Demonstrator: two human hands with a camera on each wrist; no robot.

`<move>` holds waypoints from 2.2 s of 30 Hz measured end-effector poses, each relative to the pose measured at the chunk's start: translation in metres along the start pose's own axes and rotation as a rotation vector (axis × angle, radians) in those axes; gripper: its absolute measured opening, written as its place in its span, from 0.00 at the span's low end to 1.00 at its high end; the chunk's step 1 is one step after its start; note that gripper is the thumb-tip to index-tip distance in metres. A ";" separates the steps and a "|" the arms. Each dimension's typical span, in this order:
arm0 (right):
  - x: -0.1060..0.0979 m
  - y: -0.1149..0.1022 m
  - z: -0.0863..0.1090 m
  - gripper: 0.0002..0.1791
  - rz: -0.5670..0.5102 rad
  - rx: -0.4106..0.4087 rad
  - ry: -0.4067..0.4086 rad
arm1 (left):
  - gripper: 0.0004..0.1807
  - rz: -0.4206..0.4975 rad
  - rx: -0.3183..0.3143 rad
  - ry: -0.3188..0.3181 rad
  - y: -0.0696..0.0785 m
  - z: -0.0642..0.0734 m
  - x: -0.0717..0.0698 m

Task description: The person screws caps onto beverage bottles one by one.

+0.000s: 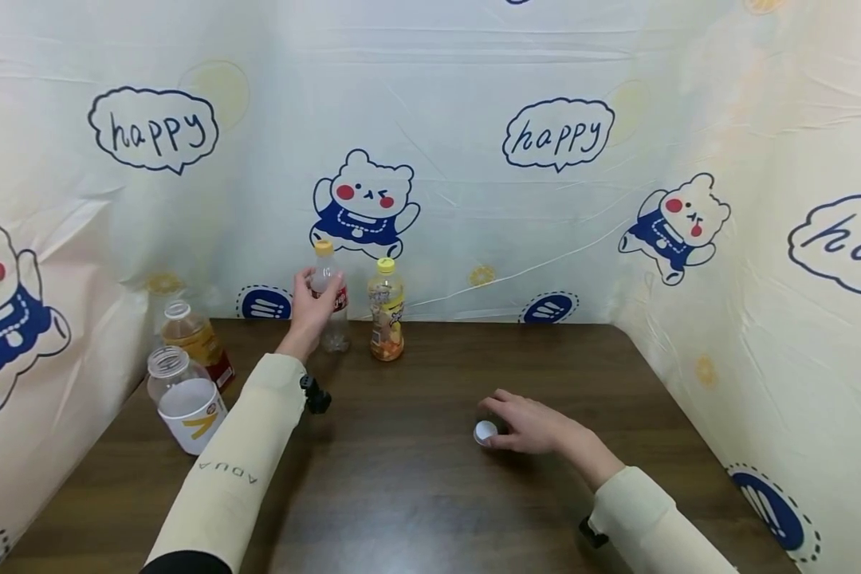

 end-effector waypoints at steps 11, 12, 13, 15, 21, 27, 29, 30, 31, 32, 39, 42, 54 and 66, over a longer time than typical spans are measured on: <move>0.003 -0.013 -0.008 0.27 0.041 -0.021 -0.035 | 0.40 -0.275 0.209 0.155 0.022 0.031 -0.015; 0.003 -0.013 -0.008 0.27 0.046 -0.023 -0.035 | 0.39 -0.303 0.230 0.149 0.027 0.036 -0.015; 0.003 -0.014 -0.009 0.26 0.057 -0.030 -0.035 | 0.38 -0.332 0.249 0.138 0.031 0.039 -0.015; 0.003 -0.014 -0.012 0.24 0.084 -0.047 -0.033 | 0.35 -0.395 0.275 0.113 0.038 0.047 -0.015; 0.004 -0.013 -0.013 0.14 0.134 -0.090 -0.021 | 0.25 -0.563 0.324 -0.020 0.064 0.080 -0.014; 0.002 -0.014 -0.012 0.11 0.093 -0.122 -0.040 | 0.23 -0.788 0.369 -0.133 0.081 0.111 -0.024; 0.000 -0.014 -0.011 0.10 0.081 -0.137 -0.040 | 0.22 -0.861 0.392 -0.161 0.084 0.119 -0.030; -0.001 -0.014 -0.010 0.10 0.076 -0.140 -0.042 | 0.22 -0.896 0.409 -0.174 0.084 0.123 -0.033; -0.001 -0.013 -0.008 0.09 0.070 -0.145 -0.045 | 0.22 -0.936 0.435 -0.186 0.085 0.127 -0.037; -0.002 -0.013 -0.007 0.09 0.066 -0.149 -0.047 | 0.21 -0.966 0.457 -0.194 0.084 0.131 -0.041; -0.002 -0.010 -0.003 0.09 -0.002 -0.122 -0.084 | 0.19 -0.978 0.649 -0.080 0.080 0.161 -0.086; -0.004 -0.009 -0.001 0.12 -0.033 -0.090 -0.094 | 0.23 -0.919 0.691 0.001 0.079 0.170 -0.106; -0.014 -0.015 0.001 0.22 -0.050 -0.116 -0.002 | 0.54 -0.583 0.402 0.067 0.048 0.182 -0.159; -0.022 -0.020 -0.006 0.22 -0.027 -0.160 0.058 | 0.66 -0.473 0.121 -0.005 0.005 0.183 -0.179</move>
Point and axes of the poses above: each hand's wrist, its own z-axis away from the middle knuckle, its own x-axis out of the palm, y = z × x, the point moved 2 cm from there along -z, towards the middle knuckle, and after that the axes turned 8 degrees about -y, right-handed, at the moved point
